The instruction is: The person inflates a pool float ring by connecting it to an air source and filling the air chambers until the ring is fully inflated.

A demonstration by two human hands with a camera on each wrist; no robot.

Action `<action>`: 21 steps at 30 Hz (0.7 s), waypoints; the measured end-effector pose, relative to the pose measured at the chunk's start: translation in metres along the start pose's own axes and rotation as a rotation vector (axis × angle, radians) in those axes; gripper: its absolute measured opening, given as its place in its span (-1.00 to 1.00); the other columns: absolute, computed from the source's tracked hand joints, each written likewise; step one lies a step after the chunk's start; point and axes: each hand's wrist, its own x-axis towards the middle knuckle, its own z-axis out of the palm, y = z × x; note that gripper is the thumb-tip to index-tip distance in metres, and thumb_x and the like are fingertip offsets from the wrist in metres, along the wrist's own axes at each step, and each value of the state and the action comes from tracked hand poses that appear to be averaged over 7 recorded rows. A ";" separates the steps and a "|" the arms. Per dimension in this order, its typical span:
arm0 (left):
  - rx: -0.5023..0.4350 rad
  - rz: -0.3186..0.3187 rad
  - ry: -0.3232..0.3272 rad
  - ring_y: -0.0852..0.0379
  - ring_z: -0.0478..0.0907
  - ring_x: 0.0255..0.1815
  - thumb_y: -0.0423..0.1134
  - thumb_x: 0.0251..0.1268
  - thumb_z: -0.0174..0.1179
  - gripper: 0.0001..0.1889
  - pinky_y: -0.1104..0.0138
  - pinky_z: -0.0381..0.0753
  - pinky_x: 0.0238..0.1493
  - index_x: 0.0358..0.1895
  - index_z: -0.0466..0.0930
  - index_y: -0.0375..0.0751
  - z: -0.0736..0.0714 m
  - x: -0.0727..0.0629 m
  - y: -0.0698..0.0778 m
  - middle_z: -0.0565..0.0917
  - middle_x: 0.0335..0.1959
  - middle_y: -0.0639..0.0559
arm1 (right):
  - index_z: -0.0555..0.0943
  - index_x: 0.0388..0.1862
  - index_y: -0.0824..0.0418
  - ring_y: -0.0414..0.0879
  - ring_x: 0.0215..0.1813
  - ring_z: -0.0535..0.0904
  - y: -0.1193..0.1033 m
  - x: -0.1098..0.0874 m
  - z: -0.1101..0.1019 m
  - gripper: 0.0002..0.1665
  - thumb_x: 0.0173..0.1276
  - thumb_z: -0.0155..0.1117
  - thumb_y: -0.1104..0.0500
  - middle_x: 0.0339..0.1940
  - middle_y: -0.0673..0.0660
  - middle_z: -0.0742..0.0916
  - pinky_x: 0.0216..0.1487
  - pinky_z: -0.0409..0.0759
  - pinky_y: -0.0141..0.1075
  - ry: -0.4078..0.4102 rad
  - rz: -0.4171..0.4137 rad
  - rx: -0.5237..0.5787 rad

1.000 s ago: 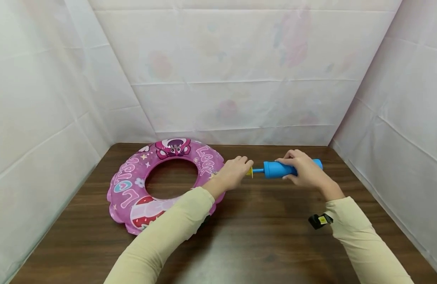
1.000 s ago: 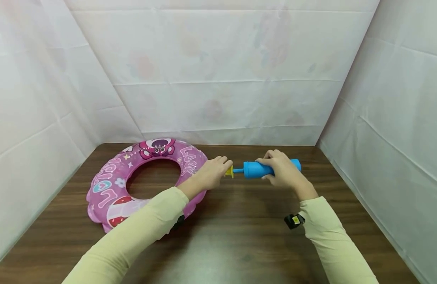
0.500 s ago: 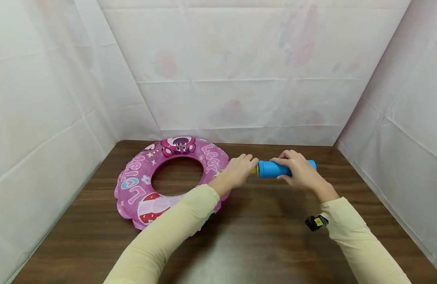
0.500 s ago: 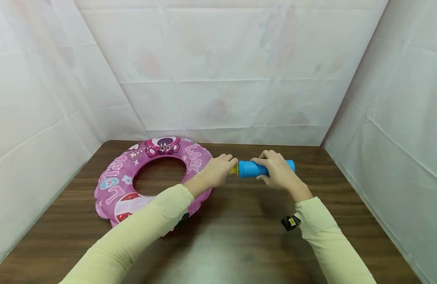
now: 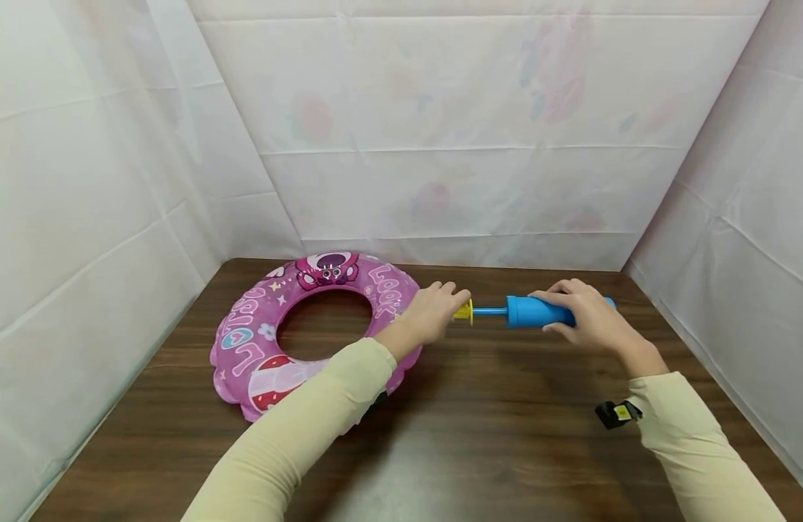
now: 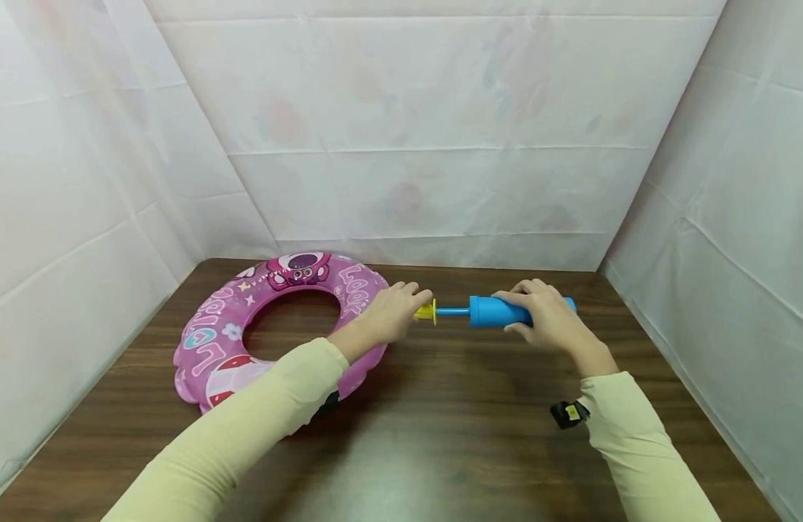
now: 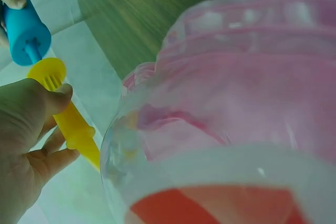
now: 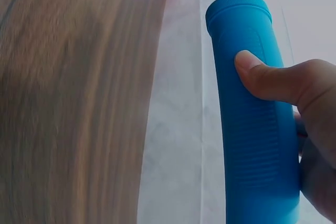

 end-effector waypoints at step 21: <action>-0.075 0.102 0.130 0.00 0.55 -0.21 -0.37 0.09 0.34 -0.68 0.25 0.64 -0.26 -0.08 0.51 -0.13 0.004 -0.006 -0.002 0.60 -0.25 -0.05 | 0.60 0.12 0.28 0.11 -0.06 0.53 0.015 -0.043 -0.028 -0.33 -0.06 0.56 0.25 -0.12 0.20 0.67 -0.15 0.55 0.04 0.077 0.012 -0.013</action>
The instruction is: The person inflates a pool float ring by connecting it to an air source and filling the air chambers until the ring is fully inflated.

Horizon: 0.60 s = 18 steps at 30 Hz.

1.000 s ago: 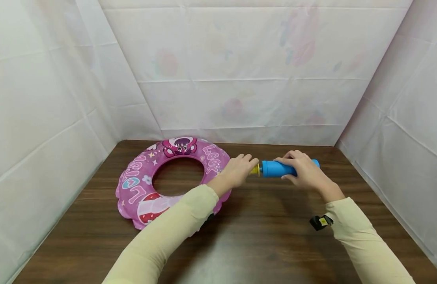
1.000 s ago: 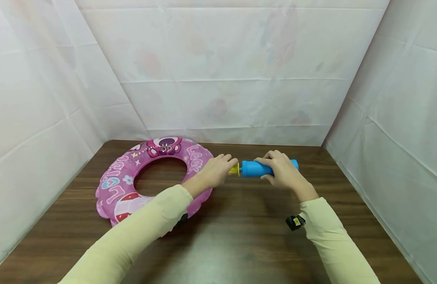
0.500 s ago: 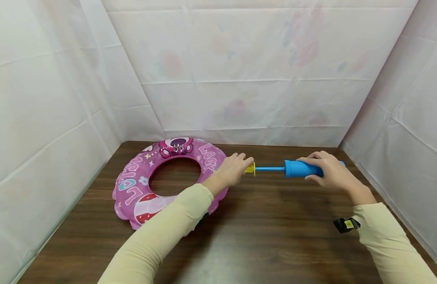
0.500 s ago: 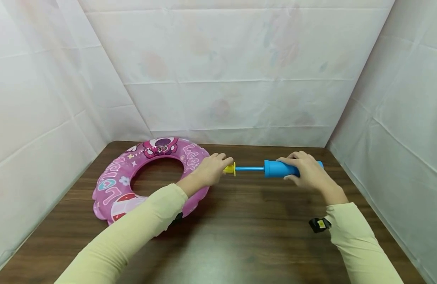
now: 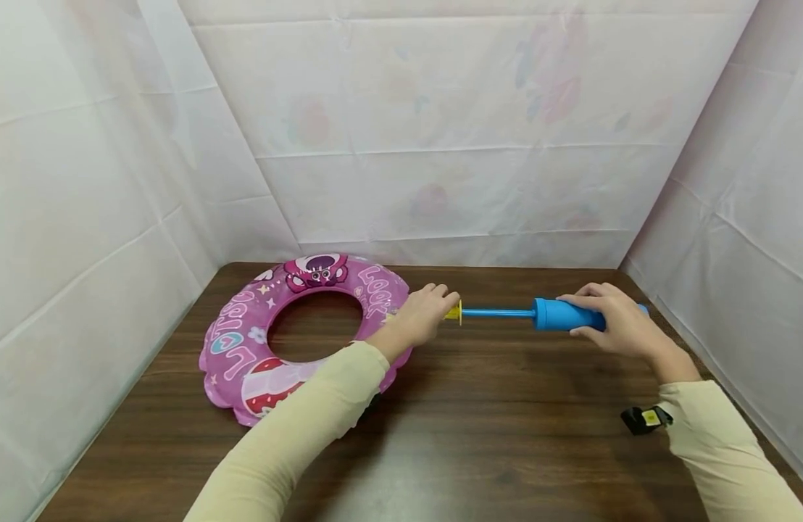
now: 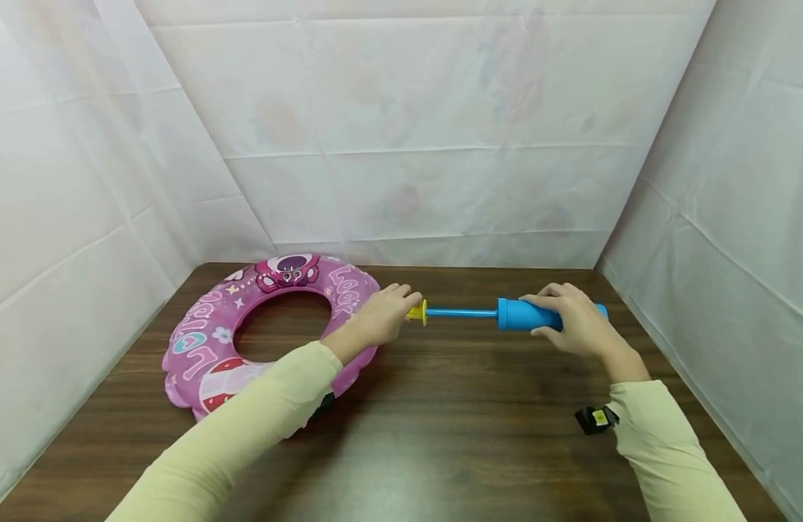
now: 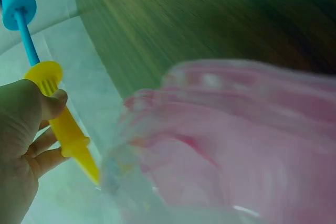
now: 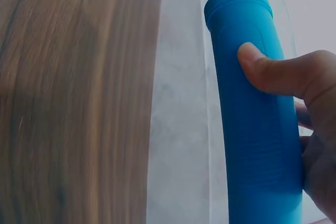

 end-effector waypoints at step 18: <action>-0.015 0.004 0.005 0.04 0.58 -0.14 -0.27 -0.14 0.52 -0.51 0.27 0.68 -0.07 -0.07 0.58 -0.28 0.009 0.012 -0.002 0.66 -0.17 -0.07 | 0.61 0.14 0.20 0.08 -0.03 0.49 -0.049 0.071 0.047 -0.37 0.02 0.54 0.19 -0.05 0.20 0.69 -0.04 0.55 -0.02 -0.065 -0.002 0.107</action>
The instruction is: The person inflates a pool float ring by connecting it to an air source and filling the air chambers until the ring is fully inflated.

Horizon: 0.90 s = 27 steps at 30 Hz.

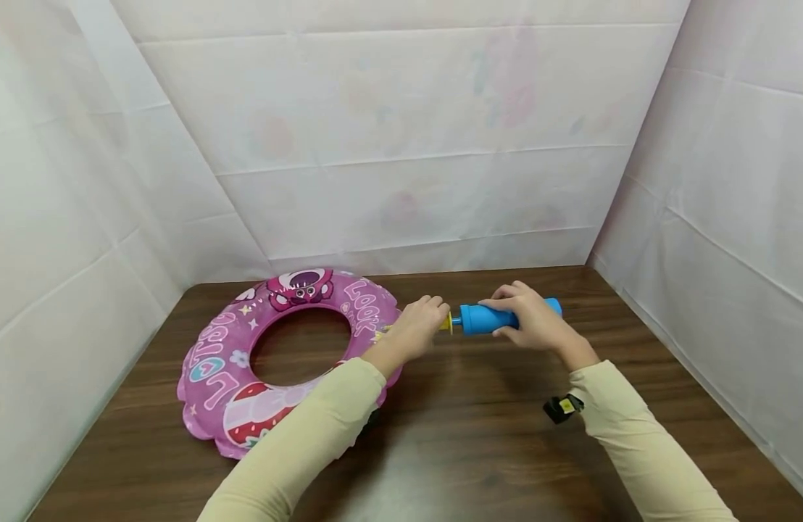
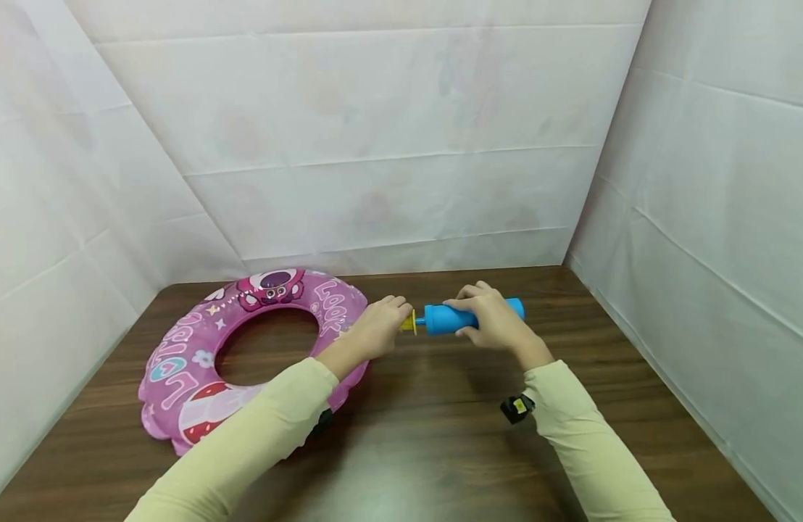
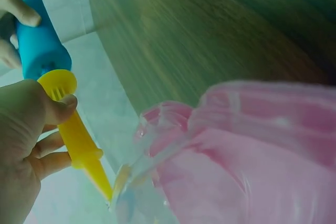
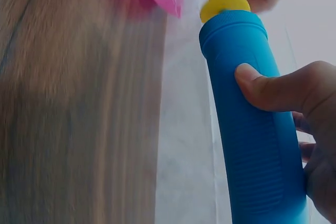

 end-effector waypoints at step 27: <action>-0.458 -0.250 -0.304 -0.09 0.38 0.39 -0.05 0.13 0.36 -0.28 0.06 0.33 0.42 0.35 0.34 -0.24 -0.059 -0.085 -0.101 0.48 0.33 -0.11 | 0.53 0.23 0.19 0.15 0.09 0.51 -0.001 0.003 0.014 -0.32 0.08 0.50 0.16 0.05 0.25 0.64 0.00 0.59 0.08 -0.062 0.043 0.017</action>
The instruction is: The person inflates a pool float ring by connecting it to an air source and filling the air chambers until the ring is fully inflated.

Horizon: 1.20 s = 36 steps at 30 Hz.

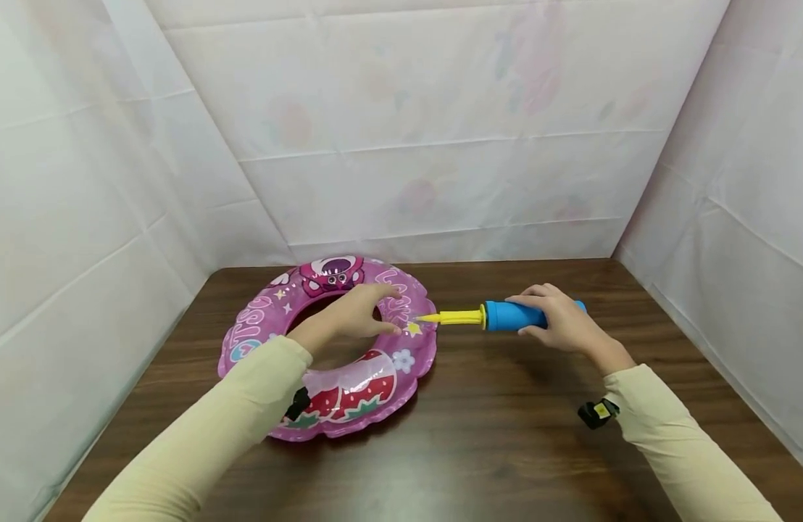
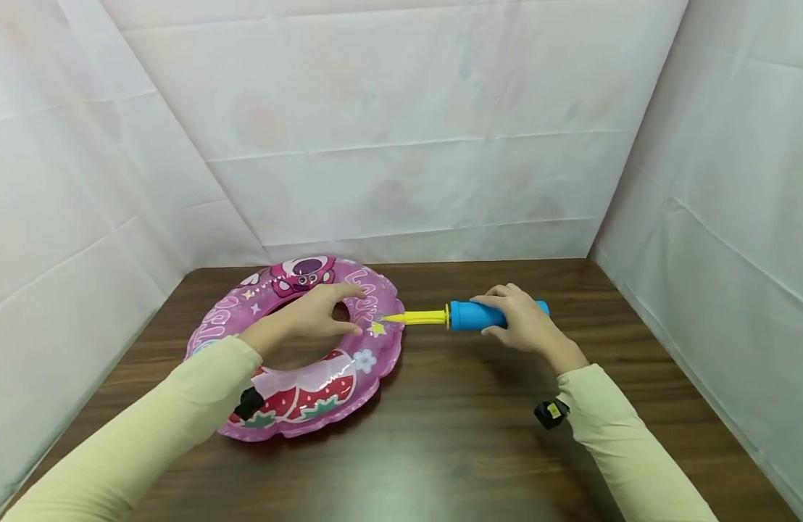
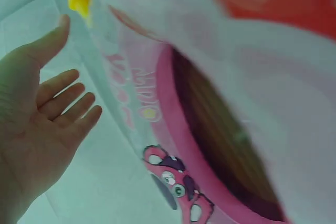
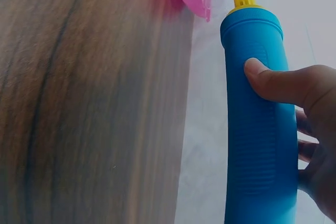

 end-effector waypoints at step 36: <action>-0.065 -0.102 -0.087 0.01 0.52 0.21 0.01 0.12 0.36 -0.31 0.11 0.47 0.30 0.32 0.40 -0.14 0.009 0.009 0.004 0.60 0.17 -0.05 | 0.50 0.27 0.19 0.05 0.09 0.60 -0.014 0.026 0.024 -0.26 0.12 0.47 0.00 0.12 0.20 0.64 0.06 0.62 -0.03 -0.127 -0.031 0.075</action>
